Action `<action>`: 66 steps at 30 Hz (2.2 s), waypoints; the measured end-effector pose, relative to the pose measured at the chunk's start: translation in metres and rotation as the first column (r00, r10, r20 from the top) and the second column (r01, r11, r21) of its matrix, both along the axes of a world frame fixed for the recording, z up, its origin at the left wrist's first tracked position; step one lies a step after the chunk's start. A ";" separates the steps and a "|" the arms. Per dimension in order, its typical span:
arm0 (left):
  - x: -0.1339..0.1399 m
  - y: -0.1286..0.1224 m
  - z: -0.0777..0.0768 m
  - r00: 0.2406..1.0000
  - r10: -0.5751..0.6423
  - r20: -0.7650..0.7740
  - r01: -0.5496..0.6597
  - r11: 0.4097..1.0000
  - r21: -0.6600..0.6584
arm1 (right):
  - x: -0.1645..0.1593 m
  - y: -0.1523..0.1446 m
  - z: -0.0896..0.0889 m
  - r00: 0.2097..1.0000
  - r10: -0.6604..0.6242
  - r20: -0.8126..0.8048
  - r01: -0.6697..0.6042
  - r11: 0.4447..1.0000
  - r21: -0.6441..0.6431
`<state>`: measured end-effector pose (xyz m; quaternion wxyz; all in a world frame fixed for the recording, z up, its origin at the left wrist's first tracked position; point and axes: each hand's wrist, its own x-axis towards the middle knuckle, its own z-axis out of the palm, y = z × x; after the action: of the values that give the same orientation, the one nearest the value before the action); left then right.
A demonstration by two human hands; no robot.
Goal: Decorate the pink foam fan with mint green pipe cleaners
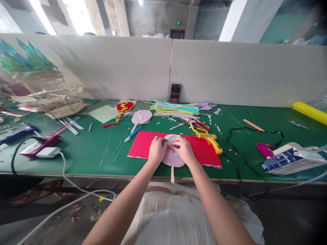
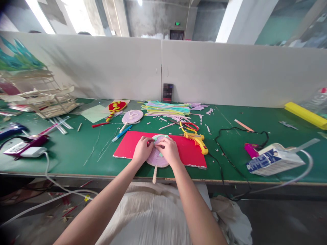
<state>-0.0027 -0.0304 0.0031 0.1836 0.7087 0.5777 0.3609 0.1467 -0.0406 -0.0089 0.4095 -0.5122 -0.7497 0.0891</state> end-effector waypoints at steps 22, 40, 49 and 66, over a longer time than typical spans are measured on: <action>-0.004 -0.001 -0.002 0.998 -0.042 0.042 0.042 0.999 -0.001 | 0.000 0.001 -0.002 1.000 0.000 -0.006 0.000 1.000 -0.007; -0.008 0.002 -0.001 0.993 -0.032 0.118 0.034 0.999 -0.015 | 0.002 -0.002 0.002 0.975 -0.052 -0.216 0.046 0.998 -0.035; -0.007 -0.002 0.004 0.972 0.219 -0.085 -0.218 0.976 0.021 | 0.013 -0.005 0.000 0.843 -0.423 -0.332 0.423 0.903 -0.077; -0.010 0.005 0.011 0.573 -0.056 0.817 0.205 0.976 -0.077 | 0.008 -0.007 0.016 0.636 -0.204 -0.744 0.210 0.974 -0.088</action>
<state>-0.0125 -0.0259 0.0140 0.5100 0.4892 0.4036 0.5811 0.1549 -0.0481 0.0067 0.6906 -0.5111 -0.4512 0.2414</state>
